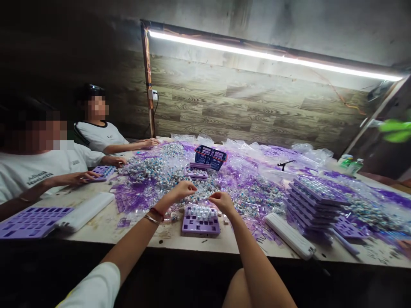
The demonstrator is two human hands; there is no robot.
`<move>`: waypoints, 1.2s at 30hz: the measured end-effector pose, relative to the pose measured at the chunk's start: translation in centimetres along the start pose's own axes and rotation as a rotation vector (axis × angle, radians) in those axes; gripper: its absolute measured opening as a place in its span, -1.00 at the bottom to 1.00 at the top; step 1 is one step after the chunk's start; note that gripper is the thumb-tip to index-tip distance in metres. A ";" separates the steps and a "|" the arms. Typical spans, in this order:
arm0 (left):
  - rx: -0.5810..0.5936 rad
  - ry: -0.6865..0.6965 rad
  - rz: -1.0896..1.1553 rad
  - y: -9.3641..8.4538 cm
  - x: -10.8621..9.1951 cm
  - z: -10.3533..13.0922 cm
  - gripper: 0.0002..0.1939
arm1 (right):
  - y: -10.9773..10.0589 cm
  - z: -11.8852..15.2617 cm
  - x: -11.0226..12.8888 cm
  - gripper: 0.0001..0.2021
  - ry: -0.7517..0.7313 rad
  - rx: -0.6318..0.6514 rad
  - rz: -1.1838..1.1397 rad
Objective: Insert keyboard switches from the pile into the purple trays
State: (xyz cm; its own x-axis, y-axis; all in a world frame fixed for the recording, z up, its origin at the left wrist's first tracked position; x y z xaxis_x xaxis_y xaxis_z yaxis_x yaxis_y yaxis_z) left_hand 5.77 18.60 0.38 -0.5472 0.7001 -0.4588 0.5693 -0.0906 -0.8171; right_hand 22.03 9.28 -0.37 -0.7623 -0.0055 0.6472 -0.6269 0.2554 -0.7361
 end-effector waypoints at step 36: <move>-0.288 0.084 0.086 -1.0 2.9 2.7 -0.79 | 5.4 -2.6 1.9 -0.73 -0.217 0.106 0.312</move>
State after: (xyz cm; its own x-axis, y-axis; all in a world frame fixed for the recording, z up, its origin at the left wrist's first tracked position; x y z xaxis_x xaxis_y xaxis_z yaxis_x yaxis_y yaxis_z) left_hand 1.96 18.80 -1.08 -0.4437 0.7557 -0.4817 0.7681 0.0437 -0.6388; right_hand 17.64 13.21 -2.61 -0.9279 -0.1508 0.3410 -0.3646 0.1757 -0.9144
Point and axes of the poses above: each hand's wrist, its own z-axis away from the middle knuckle, its own y-axis out of the palm, x = y × z, the point moved 6 cm from there along -z, towards the middle knuckle, and after that the axes turned 9 degrees about -x, right-handed, at the moved point
